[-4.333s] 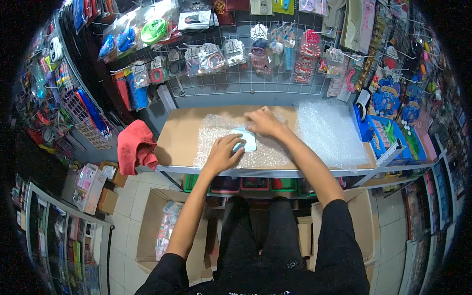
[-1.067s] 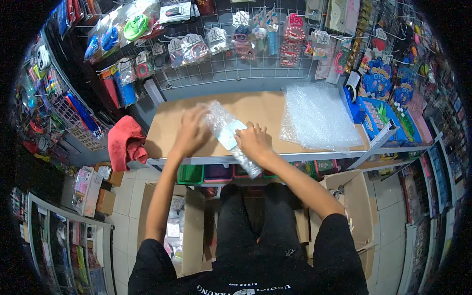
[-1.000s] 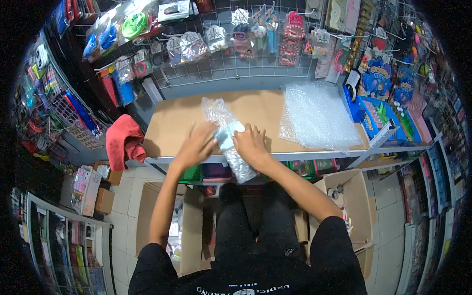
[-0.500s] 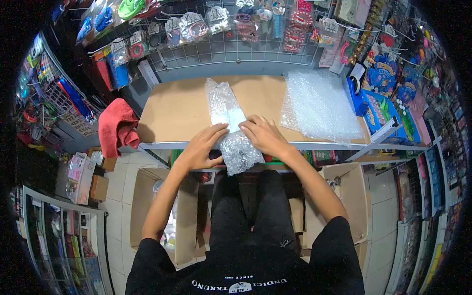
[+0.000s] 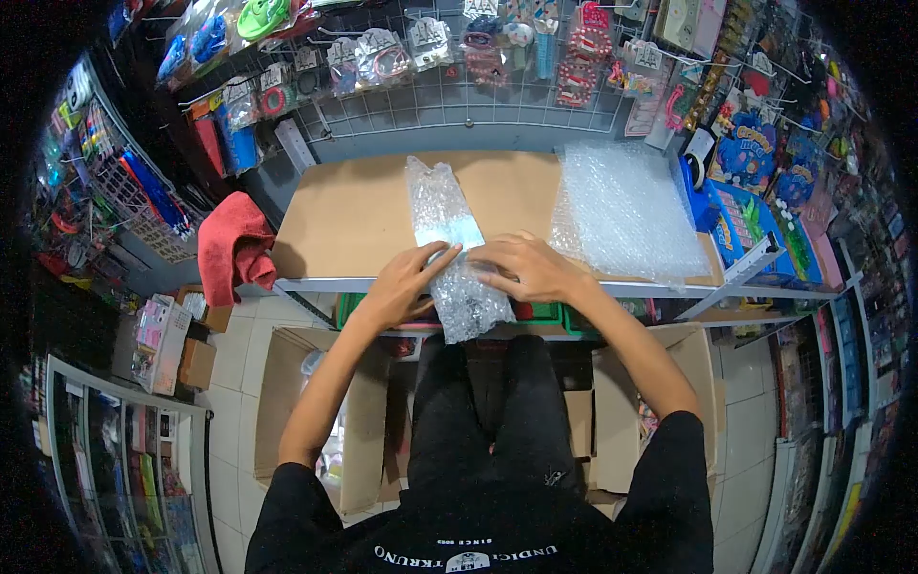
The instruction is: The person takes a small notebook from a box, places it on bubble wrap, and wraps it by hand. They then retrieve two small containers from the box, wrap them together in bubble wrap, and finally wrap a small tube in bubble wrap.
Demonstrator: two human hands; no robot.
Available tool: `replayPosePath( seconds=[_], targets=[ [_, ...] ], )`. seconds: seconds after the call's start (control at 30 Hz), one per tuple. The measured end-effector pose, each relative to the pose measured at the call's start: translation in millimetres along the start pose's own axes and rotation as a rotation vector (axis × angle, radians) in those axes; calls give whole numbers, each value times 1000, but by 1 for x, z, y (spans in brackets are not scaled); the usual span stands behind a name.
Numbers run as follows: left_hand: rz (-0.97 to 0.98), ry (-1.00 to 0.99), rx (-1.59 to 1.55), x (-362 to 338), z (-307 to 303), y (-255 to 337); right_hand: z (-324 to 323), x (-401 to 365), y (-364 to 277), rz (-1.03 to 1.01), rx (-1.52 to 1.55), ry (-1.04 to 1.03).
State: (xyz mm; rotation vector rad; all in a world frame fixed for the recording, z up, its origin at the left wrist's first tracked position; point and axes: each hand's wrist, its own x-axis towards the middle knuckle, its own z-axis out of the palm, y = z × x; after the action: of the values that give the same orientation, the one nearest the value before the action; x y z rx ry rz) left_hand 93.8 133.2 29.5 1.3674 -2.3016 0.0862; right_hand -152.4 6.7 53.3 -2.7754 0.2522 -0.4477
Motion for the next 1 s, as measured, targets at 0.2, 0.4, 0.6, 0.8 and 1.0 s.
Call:
replayPosePath(
  seconds=[0.2, 0.4, 0.6, 0.8, 1.0],
  targets=[
    [43, -42, 139, 6, 2, 2, -8, -13, 0, -98, -134, -162],
    [0, -94, 217, 6, 9, 2, -7, -18, -5, -137, -270, -181],
    [16, -12, 165, 5, 15, 0, 25, -11, 9, -110, -343, 62],
    [-82, 30, 19, 4, 12, 2, 21, 10, 18, -34, -98, 174],
    [-75, 91, -36, 4, 12, -3, 27, 24, 30, 20, 111, 246]
  ],
)
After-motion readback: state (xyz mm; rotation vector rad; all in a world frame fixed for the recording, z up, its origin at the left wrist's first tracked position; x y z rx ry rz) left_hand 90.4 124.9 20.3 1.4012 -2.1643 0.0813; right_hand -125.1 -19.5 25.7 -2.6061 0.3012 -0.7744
